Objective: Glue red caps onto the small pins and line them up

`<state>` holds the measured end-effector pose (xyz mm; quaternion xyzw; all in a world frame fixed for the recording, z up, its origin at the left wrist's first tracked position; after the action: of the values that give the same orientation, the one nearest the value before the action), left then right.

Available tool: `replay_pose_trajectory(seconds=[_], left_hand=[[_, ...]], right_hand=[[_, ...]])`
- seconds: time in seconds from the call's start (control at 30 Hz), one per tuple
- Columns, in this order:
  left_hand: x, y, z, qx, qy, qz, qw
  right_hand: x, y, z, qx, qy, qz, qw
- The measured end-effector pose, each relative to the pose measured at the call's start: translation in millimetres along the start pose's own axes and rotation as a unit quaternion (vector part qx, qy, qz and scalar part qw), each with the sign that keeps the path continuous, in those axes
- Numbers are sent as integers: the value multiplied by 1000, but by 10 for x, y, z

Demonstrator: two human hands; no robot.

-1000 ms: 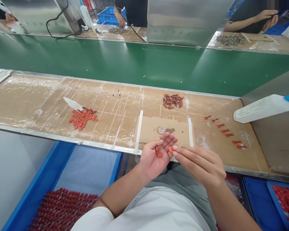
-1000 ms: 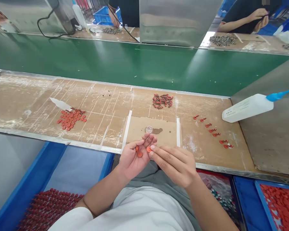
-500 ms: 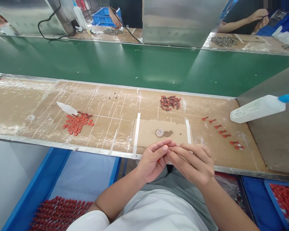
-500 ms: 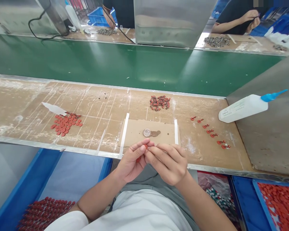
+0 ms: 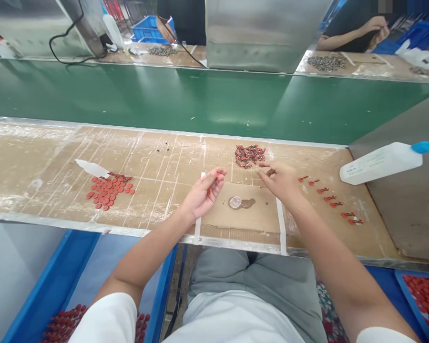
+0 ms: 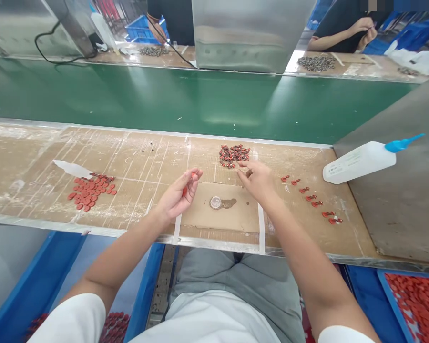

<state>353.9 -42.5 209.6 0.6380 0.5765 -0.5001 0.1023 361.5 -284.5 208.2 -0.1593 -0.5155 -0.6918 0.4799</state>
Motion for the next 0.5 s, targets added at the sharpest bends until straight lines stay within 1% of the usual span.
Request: replay_pose_trajectory(seconds=[0.07, 0.13, 0.23, 0.3, 0.37, 0.43, 0.5], left_hand=[[50, 242, -88, -10, 6, -8, 1000], [105, 428, -124, -10, 9, -11, 1000], [188, 565, -108, -5, 7, -11, 1000], [225, 583, -79, -5, 5, -5, 1000], [241, 577, -57, -7, 6, 8, 1000], [242, 567, -51, -13, 8, 25, 1000], [241, 558, -61, -17, 8, 39, 999]], right_hand=[[-282, 95, -247, -11, -10, 49, 999], [-496, 137, -383, -4, -16, 77, 997], [-672, 144, -474, 7, -12, 96, 995], [-708, 137, -509, 11, -8, 100, 995], [-688, 133, -526, 21, -7, 102, 995], [-609, 127, -506, 38, 3, 109, 993], [-465, 111, -452, 51, 22, 111, 992]])
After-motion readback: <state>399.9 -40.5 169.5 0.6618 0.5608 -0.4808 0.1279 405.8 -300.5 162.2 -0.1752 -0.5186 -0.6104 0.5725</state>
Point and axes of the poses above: each hand's wrist, its own y-axis towards the middle knuckle, its own x-axis out of the back of the hand, z = x × y, the point moved 2 cm from there along y, towards the middle knuckle, and after that the axes turned 5 degrees about -z, right-handed, at the moved point
